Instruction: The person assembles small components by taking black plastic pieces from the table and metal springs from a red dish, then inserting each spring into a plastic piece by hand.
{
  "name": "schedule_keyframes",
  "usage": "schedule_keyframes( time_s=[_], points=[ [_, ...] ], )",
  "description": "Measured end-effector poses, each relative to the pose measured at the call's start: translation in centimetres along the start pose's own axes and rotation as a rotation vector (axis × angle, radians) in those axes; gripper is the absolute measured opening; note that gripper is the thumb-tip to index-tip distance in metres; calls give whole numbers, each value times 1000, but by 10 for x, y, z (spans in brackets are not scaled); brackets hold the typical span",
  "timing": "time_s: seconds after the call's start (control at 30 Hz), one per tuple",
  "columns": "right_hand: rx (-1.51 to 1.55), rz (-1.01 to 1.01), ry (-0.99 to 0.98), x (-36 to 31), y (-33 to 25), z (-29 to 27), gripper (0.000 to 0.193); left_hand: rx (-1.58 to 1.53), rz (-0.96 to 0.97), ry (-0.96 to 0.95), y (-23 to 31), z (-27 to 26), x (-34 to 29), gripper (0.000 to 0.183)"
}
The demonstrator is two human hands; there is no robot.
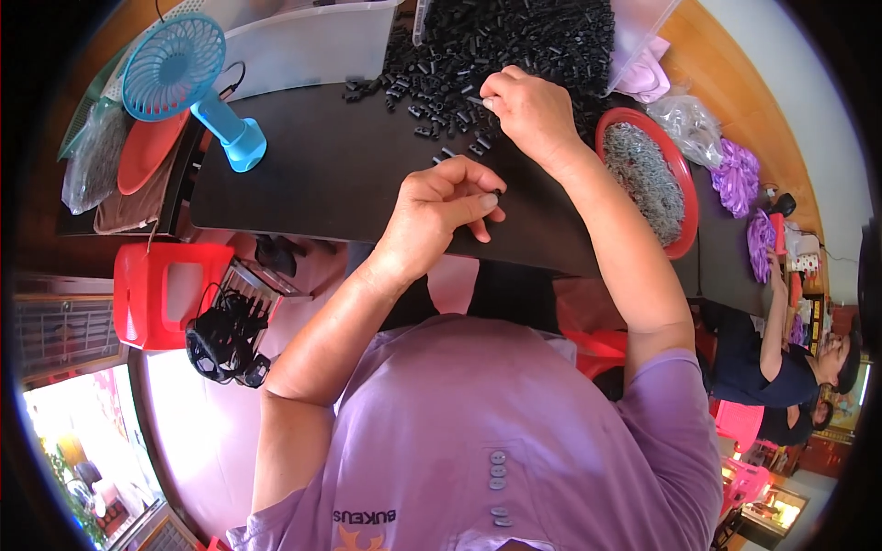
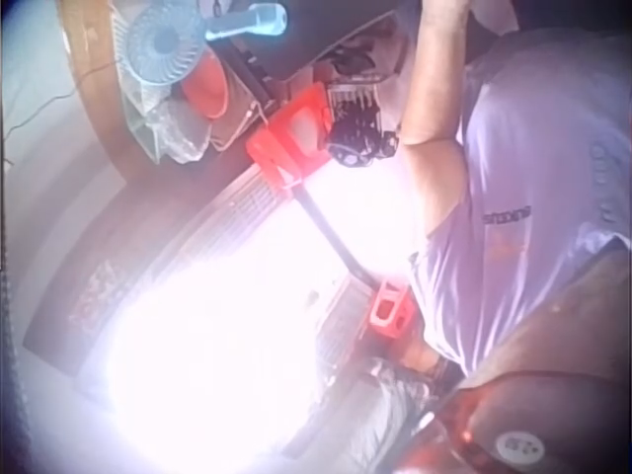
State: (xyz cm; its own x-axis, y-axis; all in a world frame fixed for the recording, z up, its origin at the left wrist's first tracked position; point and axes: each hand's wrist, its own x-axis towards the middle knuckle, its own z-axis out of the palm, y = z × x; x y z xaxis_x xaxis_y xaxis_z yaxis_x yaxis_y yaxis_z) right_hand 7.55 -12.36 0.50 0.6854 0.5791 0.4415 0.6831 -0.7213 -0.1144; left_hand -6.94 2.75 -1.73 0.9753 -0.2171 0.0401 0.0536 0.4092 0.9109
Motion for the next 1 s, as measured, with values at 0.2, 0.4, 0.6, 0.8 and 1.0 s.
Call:
schedule_keyframes(
  time_s=[0.2,0.4,0.6,0.8,1.0],
  points=[
    [478,195,96,-15,19,-23,11,37,24,15,-1,0,-3,14],
    [879,464,31,-43,42,-56,10,7,56,-12,2,4,-1,13],
    [1378,665,-8,-36,37,-64,12,-14,49,17,3,5,-2,12],
    [1719,710,-36,-16,45,-36,13,-46,42,8,2,3,-2,13],
    [2190,662,-22,-10,67,-25,17,-76,59,-11,1,0,-3,11]
  ],
)
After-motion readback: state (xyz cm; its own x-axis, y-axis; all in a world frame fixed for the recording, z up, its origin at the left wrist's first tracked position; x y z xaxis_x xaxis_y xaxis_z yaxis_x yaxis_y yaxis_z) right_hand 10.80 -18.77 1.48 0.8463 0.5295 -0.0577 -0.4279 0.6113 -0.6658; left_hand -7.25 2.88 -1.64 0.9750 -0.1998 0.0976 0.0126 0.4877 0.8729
